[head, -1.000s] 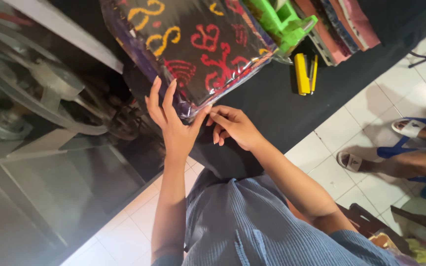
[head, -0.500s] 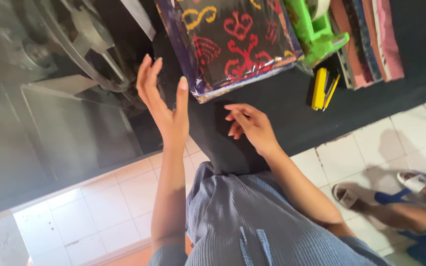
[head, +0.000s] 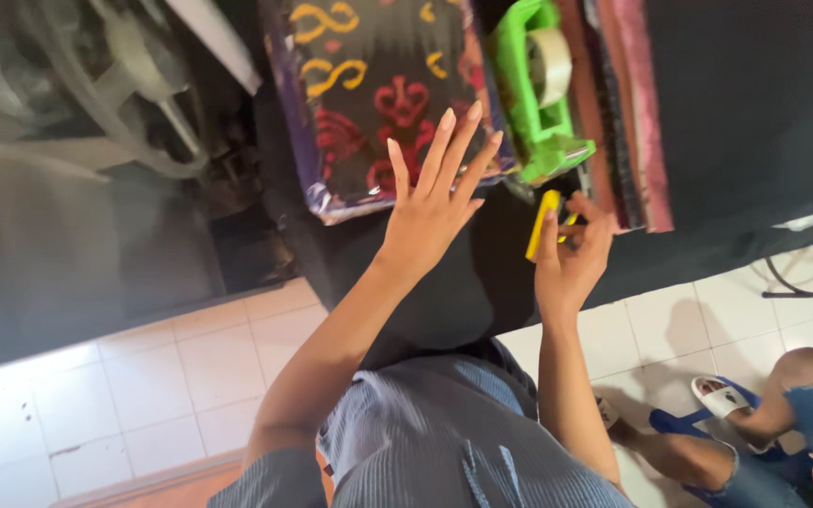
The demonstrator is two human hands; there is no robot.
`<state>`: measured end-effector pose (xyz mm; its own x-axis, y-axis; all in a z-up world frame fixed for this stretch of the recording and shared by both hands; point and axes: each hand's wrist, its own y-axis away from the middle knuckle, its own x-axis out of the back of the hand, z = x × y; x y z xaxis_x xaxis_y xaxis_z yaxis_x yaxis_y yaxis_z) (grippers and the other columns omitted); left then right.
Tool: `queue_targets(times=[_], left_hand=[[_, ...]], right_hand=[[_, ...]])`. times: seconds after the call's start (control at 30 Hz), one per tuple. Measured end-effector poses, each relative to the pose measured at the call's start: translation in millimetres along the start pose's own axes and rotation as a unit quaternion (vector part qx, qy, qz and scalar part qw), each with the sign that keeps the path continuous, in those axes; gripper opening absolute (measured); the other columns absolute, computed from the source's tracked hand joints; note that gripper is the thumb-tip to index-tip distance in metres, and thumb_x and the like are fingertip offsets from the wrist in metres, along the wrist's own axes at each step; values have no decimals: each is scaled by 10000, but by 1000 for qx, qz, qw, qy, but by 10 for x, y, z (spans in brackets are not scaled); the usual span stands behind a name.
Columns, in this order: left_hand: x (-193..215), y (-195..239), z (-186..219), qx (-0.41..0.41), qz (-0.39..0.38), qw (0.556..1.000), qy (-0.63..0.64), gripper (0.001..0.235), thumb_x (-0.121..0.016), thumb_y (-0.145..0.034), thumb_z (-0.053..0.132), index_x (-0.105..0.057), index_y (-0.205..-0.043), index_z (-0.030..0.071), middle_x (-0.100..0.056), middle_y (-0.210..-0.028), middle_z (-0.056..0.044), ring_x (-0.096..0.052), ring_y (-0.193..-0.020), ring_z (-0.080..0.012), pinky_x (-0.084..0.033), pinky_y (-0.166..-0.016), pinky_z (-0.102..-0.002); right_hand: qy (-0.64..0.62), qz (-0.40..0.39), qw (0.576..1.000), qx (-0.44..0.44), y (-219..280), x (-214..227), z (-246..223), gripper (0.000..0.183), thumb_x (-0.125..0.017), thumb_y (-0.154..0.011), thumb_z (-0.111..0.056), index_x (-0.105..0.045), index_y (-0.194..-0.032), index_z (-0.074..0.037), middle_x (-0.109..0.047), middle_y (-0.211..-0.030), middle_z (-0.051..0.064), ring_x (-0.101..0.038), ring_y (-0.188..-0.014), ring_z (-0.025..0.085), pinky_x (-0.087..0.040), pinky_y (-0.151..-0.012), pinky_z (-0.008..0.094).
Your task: The person seals a plastic-wrapped bundle of patterned fabric using a yellow stapler and a green tape dispenser. They then pick up a small green spray bottle and place it on a stack of folded black t-shirts.
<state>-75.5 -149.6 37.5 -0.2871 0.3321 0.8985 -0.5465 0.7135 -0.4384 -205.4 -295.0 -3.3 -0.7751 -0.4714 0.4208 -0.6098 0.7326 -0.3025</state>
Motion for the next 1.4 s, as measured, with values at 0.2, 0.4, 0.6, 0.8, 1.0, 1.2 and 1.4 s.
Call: queue_targets(times=[0.2, 0.4, 0.6, 0.8, 1.0, 1.2, 1.4], left_hand=[[-356, -336, 388, 7, -6, 991, 135, 440, -730, -1035, 392, -645, -1349, 97, -311, -1703, -79, -199, -1619, -252, -90, -1247, -760], [-581, -571, 621, 72, 18, 990, 117, 469, -747, -908, 378, -687, -1289, 111, -553, -1380, -25, -357, -1491, -229, -72, -1151, -806], [-647, -514, 628, 53, 8, 990, 128, 551, -736, -851, 420, -684, -1290, 91, -648, -1205, -31, -522, -1342, -253, -156, -1187, -746], [-786, -523, 690, 7, 30, 998, 58, 370, -646, -1016, 333, -676, -1257, 53, -667, -1343, -60, -542, -1378, -214, -254, -1258, -523], [-787, -478, 683, -3, -4, 1000, 23, 406, -618, -1013, 311, -678, -1304, 33, -657, -1363, -55, -537, -1381, -215, -282, -1240, -468], [-741, -439, 756, 27, 10, 1000, 6, 331, -627, -995, 206, -691, -1284, 58, -644, -1412, -29, -560, -1361, -179, -278, -1250, -453], [-818, -407, 740, 38, 20, 998, 40, 314, -625, -1013, 236, -692, -1278, 81, -637, -1428, -32, -582, -1325, -166, -285, -1242, -423]], right_hand=[[7, -27, 1000, 10, -342, 171, 41, 229, -627, -1091, -67, -610, -1302, 21, -584, -1308, 156, -713, -963, 215, -629, -733, 280], [156, -80, 951, 255, -981, 145, -4, 330, -606, -1059, -23, -576, -1367, 92, -559, -1396, 243, -605, -1222, 480, -490, -1051, 478], [16, -196, 978, 76, -1316, 135, 116, 137, -685, -997, -48, -720, -1082, 52, -726, -1136, 136, -704, -944, 207, -537, -790, 323], [-151, -189, 969, -49, -1312, 37, 298, 82, -721, -985, -35, -711, -999, 45, -687, -1192, 72, -646, -919, 31, -524, -762, 180], [-214, -181, 958, -59, -1310, -25, 357, 92, -748, -1010, -23, -723, -967, 54, -635, -1177, 47, -599, -1007, 46, -471, -858, 186], [-154, -194, 958, -146, -1243, 72, 281, 124, -751, -992, -86, -698, -941, 13, -594, -1026, -2, -553, -836, 31, -428, -743, 190], [-202, -160, 949, -184, -865, 345, 349, 106, -721, -1003, -81, -699, -972, 18, -578, -1071, -11, -525, -860, 32, -406, -773, 191]])
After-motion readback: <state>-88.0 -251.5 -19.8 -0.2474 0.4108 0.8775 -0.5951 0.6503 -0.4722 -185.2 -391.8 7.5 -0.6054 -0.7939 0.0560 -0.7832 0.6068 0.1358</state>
